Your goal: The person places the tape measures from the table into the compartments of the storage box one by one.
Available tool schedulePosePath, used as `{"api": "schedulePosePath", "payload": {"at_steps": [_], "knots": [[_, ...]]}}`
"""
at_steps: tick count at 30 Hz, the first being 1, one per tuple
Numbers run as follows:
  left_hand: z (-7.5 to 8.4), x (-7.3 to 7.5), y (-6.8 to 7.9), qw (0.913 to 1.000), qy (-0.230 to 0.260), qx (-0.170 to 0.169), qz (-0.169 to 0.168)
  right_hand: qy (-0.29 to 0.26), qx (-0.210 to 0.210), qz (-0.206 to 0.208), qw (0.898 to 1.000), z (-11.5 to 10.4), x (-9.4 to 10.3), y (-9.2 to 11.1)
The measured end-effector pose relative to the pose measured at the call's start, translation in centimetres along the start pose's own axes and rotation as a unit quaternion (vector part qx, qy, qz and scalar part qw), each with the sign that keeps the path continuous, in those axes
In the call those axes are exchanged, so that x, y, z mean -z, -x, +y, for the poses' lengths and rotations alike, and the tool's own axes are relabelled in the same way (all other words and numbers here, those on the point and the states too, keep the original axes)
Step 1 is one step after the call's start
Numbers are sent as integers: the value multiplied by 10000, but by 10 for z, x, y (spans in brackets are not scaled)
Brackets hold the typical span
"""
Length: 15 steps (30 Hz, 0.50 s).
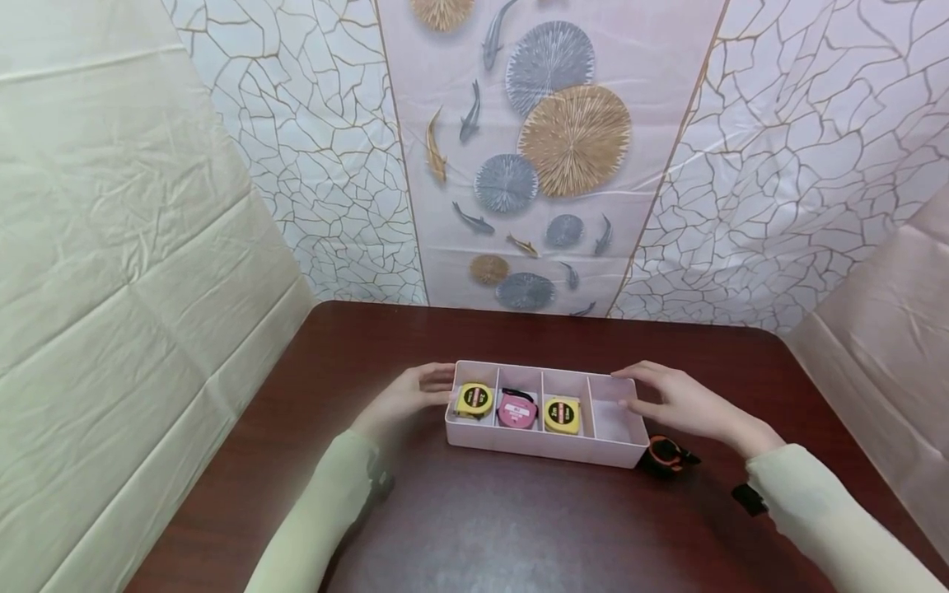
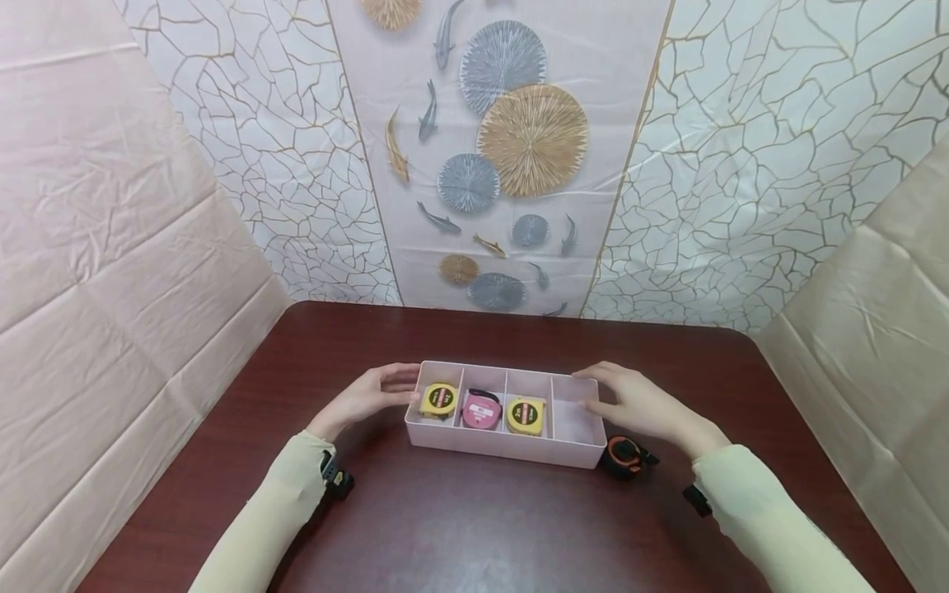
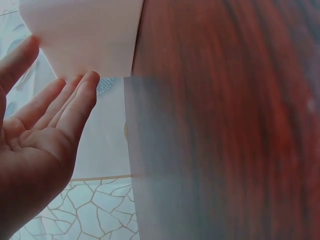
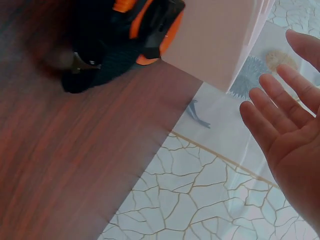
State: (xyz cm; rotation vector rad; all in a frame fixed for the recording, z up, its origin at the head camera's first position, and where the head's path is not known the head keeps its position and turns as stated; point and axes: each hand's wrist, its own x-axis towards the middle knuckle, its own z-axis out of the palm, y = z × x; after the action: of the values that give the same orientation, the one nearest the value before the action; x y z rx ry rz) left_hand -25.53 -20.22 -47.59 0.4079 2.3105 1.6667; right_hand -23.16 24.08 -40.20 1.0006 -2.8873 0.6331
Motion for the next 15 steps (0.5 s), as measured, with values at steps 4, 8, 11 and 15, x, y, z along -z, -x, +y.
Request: {"api": "schedulePosePath", "payload": {"at_steps": [4, 8, 11, 15], "knots": [[0, 1, -1, 10000, 1, -39, -51, 36, -68, 47, 10000, 4, -3, 4], [0, 2, -2, 10000, -7, -19, -76, 48, -82, 116, 9999, 8, -8, 11], [-1, 1, -2, 10000, -6, 5, -79, 43, -131, 132, 9998, 10, -11, 16], [1, 1, 0, 9999, 67, 107, -30, 77, -187, 179, 9996, 11, -13, 22]]}}
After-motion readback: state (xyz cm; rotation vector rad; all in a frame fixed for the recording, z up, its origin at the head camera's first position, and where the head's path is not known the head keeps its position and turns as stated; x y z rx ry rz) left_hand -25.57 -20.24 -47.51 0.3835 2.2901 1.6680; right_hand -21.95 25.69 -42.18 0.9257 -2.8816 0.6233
